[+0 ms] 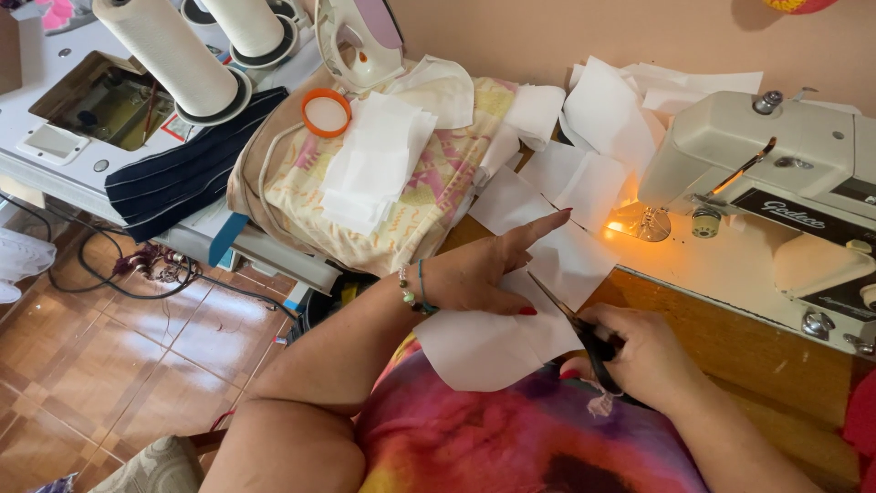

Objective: Cutting small rectangular pieces of white fabric using scissors at a sewing workstation.

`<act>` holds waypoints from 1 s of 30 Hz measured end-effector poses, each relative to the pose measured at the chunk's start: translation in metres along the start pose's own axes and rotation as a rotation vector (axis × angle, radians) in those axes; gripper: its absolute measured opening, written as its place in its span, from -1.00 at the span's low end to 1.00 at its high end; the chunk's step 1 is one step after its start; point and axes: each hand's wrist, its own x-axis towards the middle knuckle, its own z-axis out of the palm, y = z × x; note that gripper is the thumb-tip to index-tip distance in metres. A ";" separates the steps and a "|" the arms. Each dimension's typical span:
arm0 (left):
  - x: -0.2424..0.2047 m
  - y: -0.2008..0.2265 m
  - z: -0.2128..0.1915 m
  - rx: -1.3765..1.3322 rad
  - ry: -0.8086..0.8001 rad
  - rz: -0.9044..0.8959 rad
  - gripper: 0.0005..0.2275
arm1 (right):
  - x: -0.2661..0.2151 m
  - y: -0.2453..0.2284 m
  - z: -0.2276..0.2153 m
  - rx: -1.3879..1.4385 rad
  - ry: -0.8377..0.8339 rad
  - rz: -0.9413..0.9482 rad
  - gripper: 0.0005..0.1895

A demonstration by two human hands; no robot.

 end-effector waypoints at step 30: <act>0.007 -0.006 0.017 0.002 0.060 -0.203 -0.85 | -0.012 0.019 0.013 0.033 0.092 -0.080 -0.53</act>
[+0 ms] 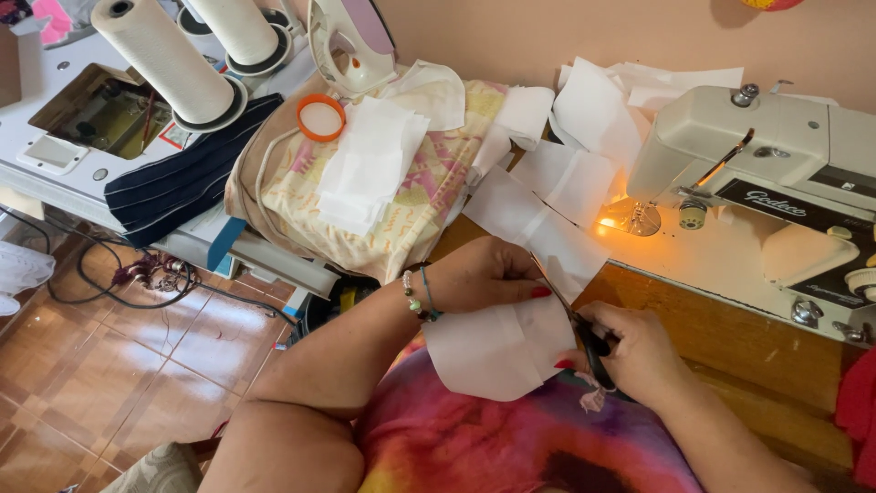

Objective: Cutting small rectangular pieces of white fabric using scissors at a sewing workstation.

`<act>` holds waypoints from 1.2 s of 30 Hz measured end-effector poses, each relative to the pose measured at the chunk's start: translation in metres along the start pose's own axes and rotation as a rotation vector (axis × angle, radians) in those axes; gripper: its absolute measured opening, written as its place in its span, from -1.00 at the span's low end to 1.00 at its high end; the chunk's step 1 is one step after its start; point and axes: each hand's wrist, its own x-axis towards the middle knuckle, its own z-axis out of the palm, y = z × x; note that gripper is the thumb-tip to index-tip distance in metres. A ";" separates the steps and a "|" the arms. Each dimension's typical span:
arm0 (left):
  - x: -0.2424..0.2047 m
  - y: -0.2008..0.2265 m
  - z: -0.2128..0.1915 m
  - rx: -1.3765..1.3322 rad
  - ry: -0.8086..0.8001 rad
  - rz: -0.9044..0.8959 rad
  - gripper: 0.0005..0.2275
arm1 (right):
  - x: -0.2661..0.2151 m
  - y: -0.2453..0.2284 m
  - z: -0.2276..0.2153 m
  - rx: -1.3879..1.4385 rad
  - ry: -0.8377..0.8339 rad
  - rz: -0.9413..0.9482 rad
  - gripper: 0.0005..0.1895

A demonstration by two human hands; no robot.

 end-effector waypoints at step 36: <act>-0.108 -0.098 -0.144 -0.179 0.843 -0.115 -0.83 | -0.044 0.052 -0.030 0.300 -0.125 0.215 -0.66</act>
